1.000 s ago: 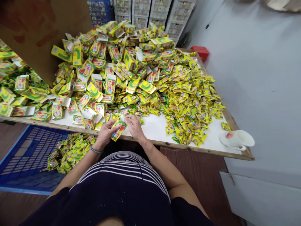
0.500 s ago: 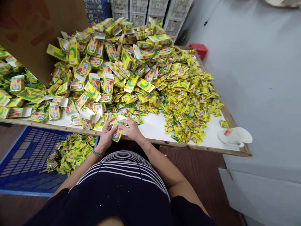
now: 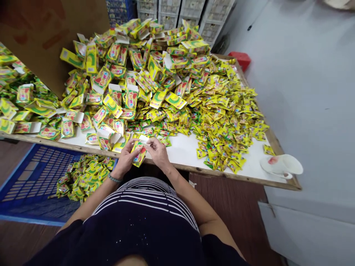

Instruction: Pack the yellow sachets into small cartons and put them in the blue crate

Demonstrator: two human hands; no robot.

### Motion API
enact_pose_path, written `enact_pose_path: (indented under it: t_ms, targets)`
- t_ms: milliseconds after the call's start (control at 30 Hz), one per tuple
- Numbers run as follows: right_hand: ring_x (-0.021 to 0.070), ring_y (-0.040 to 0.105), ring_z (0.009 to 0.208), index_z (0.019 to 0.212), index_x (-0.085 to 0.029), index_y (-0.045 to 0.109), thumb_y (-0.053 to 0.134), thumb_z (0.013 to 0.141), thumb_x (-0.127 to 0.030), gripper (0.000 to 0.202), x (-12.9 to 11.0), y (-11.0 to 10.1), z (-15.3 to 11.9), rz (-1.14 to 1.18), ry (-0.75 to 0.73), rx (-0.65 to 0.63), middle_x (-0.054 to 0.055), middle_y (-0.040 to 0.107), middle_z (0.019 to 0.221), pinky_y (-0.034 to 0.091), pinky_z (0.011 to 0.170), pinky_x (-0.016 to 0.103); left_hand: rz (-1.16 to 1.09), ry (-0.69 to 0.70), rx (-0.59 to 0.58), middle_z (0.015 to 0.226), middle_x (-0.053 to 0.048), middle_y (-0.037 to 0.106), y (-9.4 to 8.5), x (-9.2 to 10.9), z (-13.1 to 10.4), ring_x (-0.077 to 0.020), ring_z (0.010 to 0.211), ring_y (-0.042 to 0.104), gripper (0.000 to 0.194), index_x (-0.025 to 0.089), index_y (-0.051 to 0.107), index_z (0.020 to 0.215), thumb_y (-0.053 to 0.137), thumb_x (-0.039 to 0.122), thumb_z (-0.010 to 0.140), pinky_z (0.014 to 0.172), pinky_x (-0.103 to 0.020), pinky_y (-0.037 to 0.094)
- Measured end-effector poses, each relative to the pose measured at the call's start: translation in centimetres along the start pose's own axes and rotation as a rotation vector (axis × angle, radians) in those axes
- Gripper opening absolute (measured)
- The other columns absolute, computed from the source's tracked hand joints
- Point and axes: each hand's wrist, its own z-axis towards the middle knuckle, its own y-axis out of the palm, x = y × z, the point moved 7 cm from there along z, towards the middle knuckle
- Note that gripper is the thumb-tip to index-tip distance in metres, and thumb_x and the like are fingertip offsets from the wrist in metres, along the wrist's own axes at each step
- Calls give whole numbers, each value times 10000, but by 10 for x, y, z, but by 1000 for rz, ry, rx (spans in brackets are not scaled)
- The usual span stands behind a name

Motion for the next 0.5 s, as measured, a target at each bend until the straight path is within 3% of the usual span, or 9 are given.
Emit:
enact_pose_path:
  t_ms: [100,200,367,500]
  targets:
    - [186,678,849,1131,-240,699,630,865,-472,360,-7,4,1,-15,-4,-62,52,748,996,557,814,337,-38,2,38,905,-9,713,-3,1,0,-158,777,680,533,233,579,1155,825,407,716,734,-270,527]
    - [224,690,969,941,-240,777,612,884,-447,270,-20,5,1,-85,-67,-99,67,768,1013,539,896,372,-71,5,118,765,36,691,-8,2,-2,-136,676,662,589,247,529,1168,845,388,691,684,-255,512]
    - [211,685,806,834,-225,794,694,819,-475,270,-18,2,2,-91,-10,-24,58,775,873,541,744,347,-74,12,149,692,40,681,-8,3,-5,-112,625,637,522,201,588,1065,871,359,655,665,-235,503]
    - [190,676,740,839,-203,791,790,700,-521,347,2,2,3,148,172,-3,41,765,810,549,715,327,-34,-2,138,714,21,702,-7,6,-5,-131,652,659,552,188,623,1087,887,360,634,671,-254,514]
